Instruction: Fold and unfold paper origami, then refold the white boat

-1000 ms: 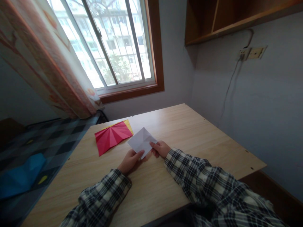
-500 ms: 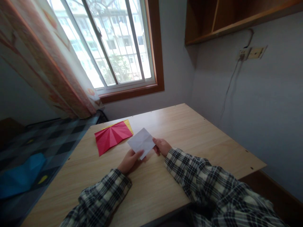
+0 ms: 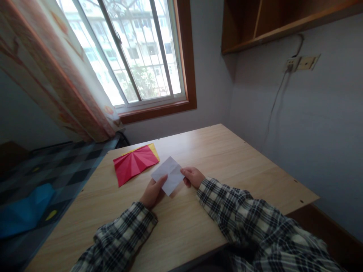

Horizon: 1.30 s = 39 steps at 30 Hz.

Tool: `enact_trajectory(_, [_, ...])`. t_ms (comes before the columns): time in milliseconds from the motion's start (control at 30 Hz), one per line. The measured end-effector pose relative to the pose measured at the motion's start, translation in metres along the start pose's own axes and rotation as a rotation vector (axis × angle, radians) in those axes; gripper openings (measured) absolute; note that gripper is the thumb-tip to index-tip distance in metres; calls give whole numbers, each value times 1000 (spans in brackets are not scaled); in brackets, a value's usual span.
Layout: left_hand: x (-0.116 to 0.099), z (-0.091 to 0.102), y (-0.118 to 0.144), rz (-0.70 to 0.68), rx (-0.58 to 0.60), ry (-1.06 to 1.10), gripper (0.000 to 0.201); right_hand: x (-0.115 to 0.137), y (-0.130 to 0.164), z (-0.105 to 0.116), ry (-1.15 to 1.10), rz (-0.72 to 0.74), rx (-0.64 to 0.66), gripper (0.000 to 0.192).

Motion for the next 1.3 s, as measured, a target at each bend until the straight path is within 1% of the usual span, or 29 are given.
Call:
enact_trajectory(167, [4, 2, -2, 8, 42, -42, 47, -4, -1, -1, -60, -7, -4, 52])
enact_trajectory(300, [5, 1, -1, 16, 46, -67, 46, -3, -1, -1, -44, 5, -1, 51])
enact_trajectory(467, [-1, 0, 0, 8, 34, -74, 41, 0, 0, 0, -8, 10, -12, 52])
enact_trajectory(600, [-8, -3, 1, 2, 17, -58, 41, 2, 0, 0, 22, 2, -11, 52])
enact_trajectory(733, [-9, -3, 0, -15, 7, -76, 40, 2, 0, 1, 33, 11, -18, 49])
enact_trajectory(867, [-5, 1, -3, -32, 12, -141, 44, 0, -1, 2, 10, 19, -52, 46])
enact_trajectory(1133, [0, 7, -8, -36, -27, -252, 49, -6, -3, 6, -37, 15, -158, 40])
enact_trajectory(1200, [1, 8, -9, -29, -32, -254, 48, -6, -3, 7, -44, 25, -182, 39])
enact_trajectory(1300, [2, 6, -9, -15, 7, -209, 47, -8, -3, 9, -40, 14, -219, 41])
Point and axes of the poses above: each hand's wrist, its own y-axis away from the middle knuckle, its own z-axis out of the back of the hand, x = y × z, the point moved 4 cm from there along -y, towards the middle knuckle, and after that the axes turned 7 degrees about z, right-handed, at the moved point
